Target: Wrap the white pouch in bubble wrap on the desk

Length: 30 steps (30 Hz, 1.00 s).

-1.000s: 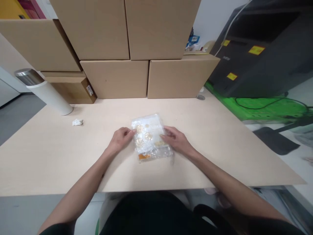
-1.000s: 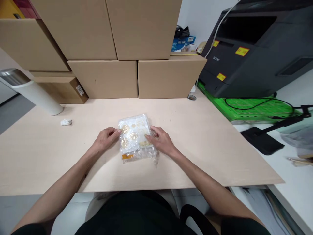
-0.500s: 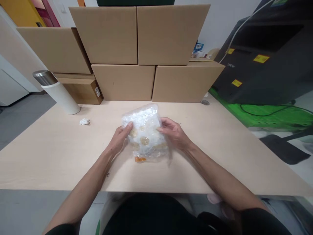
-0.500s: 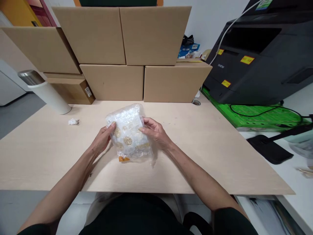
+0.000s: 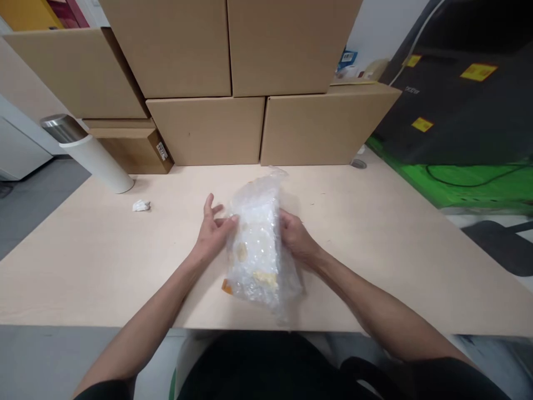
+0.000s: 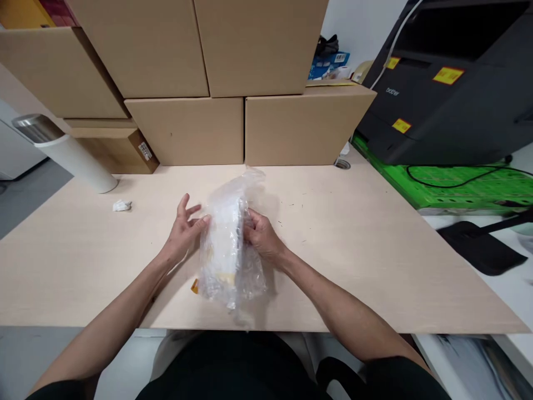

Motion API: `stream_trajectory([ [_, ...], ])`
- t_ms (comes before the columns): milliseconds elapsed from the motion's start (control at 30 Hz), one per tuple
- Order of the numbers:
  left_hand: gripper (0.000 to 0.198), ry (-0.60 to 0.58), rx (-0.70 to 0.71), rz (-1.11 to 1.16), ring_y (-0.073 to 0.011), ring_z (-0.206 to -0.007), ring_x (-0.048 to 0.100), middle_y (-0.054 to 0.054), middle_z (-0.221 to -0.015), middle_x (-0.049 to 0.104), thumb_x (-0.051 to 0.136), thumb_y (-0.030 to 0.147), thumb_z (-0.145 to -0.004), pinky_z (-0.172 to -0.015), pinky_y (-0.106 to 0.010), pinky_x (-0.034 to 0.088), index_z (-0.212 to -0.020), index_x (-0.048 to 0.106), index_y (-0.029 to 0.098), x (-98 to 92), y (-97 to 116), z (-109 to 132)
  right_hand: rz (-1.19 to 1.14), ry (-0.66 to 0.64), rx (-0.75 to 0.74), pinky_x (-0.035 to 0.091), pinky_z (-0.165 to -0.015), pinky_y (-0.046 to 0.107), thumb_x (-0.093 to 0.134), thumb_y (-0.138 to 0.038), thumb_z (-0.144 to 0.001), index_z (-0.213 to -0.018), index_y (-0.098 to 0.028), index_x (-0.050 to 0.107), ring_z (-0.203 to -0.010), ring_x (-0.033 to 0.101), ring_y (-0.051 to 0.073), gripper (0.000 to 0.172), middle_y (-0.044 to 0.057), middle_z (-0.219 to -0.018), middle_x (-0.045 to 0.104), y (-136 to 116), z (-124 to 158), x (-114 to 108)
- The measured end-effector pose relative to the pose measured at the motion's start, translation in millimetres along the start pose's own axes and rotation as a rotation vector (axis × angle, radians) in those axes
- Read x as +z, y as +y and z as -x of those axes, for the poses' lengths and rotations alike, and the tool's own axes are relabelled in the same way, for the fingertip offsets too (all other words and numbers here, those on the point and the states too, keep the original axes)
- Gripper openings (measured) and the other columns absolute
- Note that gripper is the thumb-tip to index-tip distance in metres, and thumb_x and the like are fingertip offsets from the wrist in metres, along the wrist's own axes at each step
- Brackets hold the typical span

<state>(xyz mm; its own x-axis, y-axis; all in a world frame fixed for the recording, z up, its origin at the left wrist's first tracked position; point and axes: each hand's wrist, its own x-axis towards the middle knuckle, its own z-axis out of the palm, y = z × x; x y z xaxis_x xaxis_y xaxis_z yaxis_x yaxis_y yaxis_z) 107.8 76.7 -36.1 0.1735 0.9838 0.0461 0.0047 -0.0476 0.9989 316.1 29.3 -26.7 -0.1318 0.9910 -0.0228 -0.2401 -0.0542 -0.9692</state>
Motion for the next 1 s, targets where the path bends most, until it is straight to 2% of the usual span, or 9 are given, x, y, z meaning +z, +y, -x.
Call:
stream_trajectory([
  [67, 0.083, 0.014, 0.098, -0.215, -0.0391, -0.14, 0.04, -0.016, -0.16, 0.026, 0.068, 0.059, -0.084, -0.113, -0.064, 0.034, -0.153, 0.031, 0.031, 4.3, 8, 10, 0.113, 0.009, -0.067, 0.05, -0.062, 0.031, 0.081, -0.047, -0.075, -0.098, -0.023, 0.069, -0.063, 0.06, 0.017, 0.035, -0.003, -0.067, 0.063, -4, 2, 1],
  [133, 0.072, -0.14, 0.2, -0.35, -0.0422, -0.151, 0.018, -0.01, -0.167, 0.012, 0.058, 0.064, -0.089, -0.117, -0.066, 0.026, -0.15, 0.04, 0.031, 13.0, 22, 28, 0.215, -0.01, -0.12, 0.051, -0.066, 0.033, 0.077, -0.049, -0.079, -0.098, -0.024, 0.068, -0.066, 0.06, 0.019, 0.033, -0.003, -0.065, 0.06, -9, 5, 2],
  [267, 0.108, -0.378, 0.243, -0.5, -0.045, -0.153, -0.004, 0.0, -0.169, -0.015, 0.08, 0.045, -0.077, -0.116, -0.065, 0.031, -0.16, 0.01, 0.041, 35.9, 50, 70, 0.365, -0.014, -0.215, 0.051, -0.07, 0.033, 0.07, -0.051, -0.085, -0.096, -0.026, 0.067, -0.076, 0.061, 0.02, 0.028, -0.001, -0.073, 0.062, -16, 14, 6],
  [367, 0.098, -0.31, 0.257, -0.492, -0.0411, -0.154, 0.001, 0.004, -0.17, -0.005, 0.072, 0.027, -0.083, -0.116, -0.06, 0.037, -0.159, 0.012, 0.044, 38.5, 63, 82, 0.408, 0.008, -0.22, 0.049, -0.062, 0.032, 0.066, -0.051, -0.087, -0.09, -0.026, 0.067, -0.066, 0.057, 0.017, 0.026, -0.001, -0.071, 0.061, -17, 16, 6],
  [500, 0.07, -0.113, 0.228, -0.263, -0.0332, -0.152, 0.022, 0.006, -0.166, 0.025, 0.061, 0.02, -0.089, -0.117, -0.049, 0.04, -0.152, 0.038, 0.042, 9.0, 64, 70, 0.352, 0.089, -0.183, 0.044, -0.05, 0.029, 0.068, -0.052, -0.084, -0.091, -0.024, 0.068, -0.055, 0.052, 0.014, 0.029, -0.001, -0.066, 0.059, -19, 9, -2],
  [667, 0.062, 0.153, 0.0, -0.065, -0.0293, -0.123, 0.06, -0.003, -0.143, 0.059, 0.065, 0.018, -0.078, -0.088, -0.036, 0.059, -0.139, 0.059, 0.031, -39.1, 33, 53, 0.206, 0.212, -0.087, 0.039, -0.043, 0.024, 0.077, -0.047, -0.072, -0.11, -0.019, 0.068, -0.048, 0.047, 0.009, 0.048, -0.004, -0.066, 0.064, -30, 4, -23],
  [767, 0.05, 0.194, 0.006, -0.294, -0.0309, -0.135, 0.05, -0.008, -0.149, 0.052, 0.062, 0.024, -0.084, -0.105, -0.045, 0.049, -0.135, 0.062, 0.025, -49.2, 14, 63, 0.162, 0.263, -0.019, 0.035, -0.043, 0.021, 0.082, -0.042, -0.068, -0.106, -0.02, 0.071, -0.047, 0.046, 0.008, 0.046, -0.007, -0.059, 0.059, -28, 8, -40],
  [900, 0.072, -0.031, 0.163, -0.835, -0.0394, -0.154, 0.005, -0.006, -0.169, 0.01, 0.069, 0.047, -0.086, -0.119, -0.067, 0.016, -0.151, 0.042, 0.033, -33.8, 11, 85, 0.118, 0.332, 0.098, 0.039, -0.046, 0.02, 0.086, -0.038, -0.063, -0.104, -0.021, 0.072, -0.055, 0.057, 0.01, 0.047, -0.005, -0.063, 0.064, -18, 11, -59],
  [1000, 0.096, -0.309, 0.229, -1.032, -0.0411, -0.154, 0.002, -0.007, -0.169, 0.009, 0.081, 0.05, -0.075, -0.118, -0.071, 0.006, -0.155, 0.031, 0.038, -16.9, 9, 92, 0.057, 0.345, 0.17, 0.045, -0.049, 0.023, 0.087, -0.037, -0.06, -0.102, -0.022, 0.072, -0.058, 0.061, 0.013, 0.047, -0.002, -0.071, 0.07, -11, 9, -67],
])
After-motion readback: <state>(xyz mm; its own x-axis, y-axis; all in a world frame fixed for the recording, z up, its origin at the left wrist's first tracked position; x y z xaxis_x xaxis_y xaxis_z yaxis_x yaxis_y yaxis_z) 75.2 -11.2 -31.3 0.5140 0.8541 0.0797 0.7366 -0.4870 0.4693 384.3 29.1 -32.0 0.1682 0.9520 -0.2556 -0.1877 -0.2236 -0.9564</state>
